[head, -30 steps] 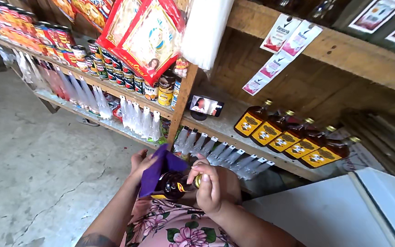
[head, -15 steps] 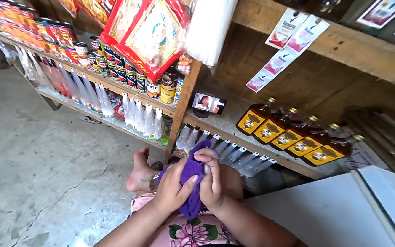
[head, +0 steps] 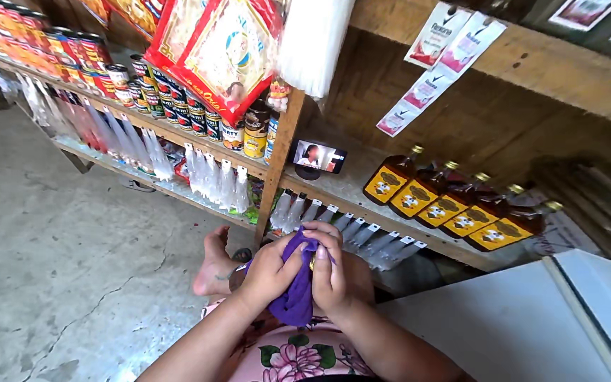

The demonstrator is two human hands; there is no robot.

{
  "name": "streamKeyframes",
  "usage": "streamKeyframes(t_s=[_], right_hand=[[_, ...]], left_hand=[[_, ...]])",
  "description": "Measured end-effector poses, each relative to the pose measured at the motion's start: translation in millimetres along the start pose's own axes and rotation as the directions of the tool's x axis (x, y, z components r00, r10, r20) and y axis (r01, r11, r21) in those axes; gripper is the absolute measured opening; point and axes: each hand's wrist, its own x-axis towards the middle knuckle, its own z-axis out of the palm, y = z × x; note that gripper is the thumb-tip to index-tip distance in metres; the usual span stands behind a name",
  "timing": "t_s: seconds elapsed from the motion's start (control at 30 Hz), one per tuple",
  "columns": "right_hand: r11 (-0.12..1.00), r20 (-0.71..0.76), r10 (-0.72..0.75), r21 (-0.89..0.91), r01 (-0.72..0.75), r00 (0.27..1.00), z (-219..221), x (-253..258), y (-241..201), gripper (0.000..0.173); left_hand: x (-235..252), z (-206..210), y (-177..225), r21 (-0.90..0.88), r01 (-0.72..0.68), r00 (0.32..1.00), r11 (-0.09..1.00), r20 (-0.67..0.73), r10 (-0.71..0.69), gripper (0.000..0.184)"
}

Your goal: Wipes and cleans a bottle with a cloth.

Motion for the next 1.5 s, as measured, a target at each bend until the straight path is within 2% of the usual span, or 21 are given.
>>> streamKeyframes(t_s=[0.13, 0.27, 0.5, 0.9, 1.17, 1.27, 1.4, 1.5], right_hand=[[0.999, 0.0, 0.011, -0.037, -0.011, 1.0, -3.9, 2.4, 5.8, 0.04], [0.998, -0.019, 0.046, -0.031, -0.047, 0.999, -5.4, 3.5, 10.6, 0.039], [0.997, -0.037, 0.079, 0.005, -0.079, 0.996, -3.8, 3.7, 11.8, 0.039], [0.996, -0.026, 0.083, 0.029, -0.082, 0.996, -2.1, 5.9, 12.4, 0.039], [0.996, 0.028, 0.019, 0.082, -0.021, 0.999, 2.2, 9.0, 10.9, 0.038], [0.986, 0.038, 0.026, 0.164, -0.032, 0.999, 5.9, 7.6, 7.2, 0.039], [0.974, 0.044, 0.047, 0.218, -0.056, 0.998, 8.2, 7.2, 3.7, 0.04], [0.97, 0.041, 0.049, 0.236, -0.057, 0.998, 7.3, 8.9, 3.6, 0.04]], left_hand=[[-0.9, 4.1, -9.4, 0.137, -0.138, 0.987, 0.981, -0.065, 0.148, 0.049], [-1.7, -2.2, -25.4, 0.236, -0.249, 0.965, 0.939, -0.024, 0.261, 0.05], [-2.3, -12.5, -43.6, 0.22, -0.259, 0.966, 0.94, 0.05, 0.255, 0.055], [-5.7, -8.7, -46.8, 0.28, -0.235, 0.963, 0.931, -0.061, 0.261, 0.055], [-13.8, -15.6, -57.9, 0.174, -0.211, 0.967, 0.962, -0.105, 0.231, 0.054], [-16.9, -22.8, -60.4, 0.168, -0.213, 0.962, 0.962, -0.137, 0.237, 0.051], [-28.7, -32.5, -79.0, 0.118, -0.226, 0.958, 0.967, -0.154, 0.242, 0.054], [-42.4, -36.5, -101.0, 0.112, -0.15, 0.975, 0.982, -0.15, 0.165, 0.053]])
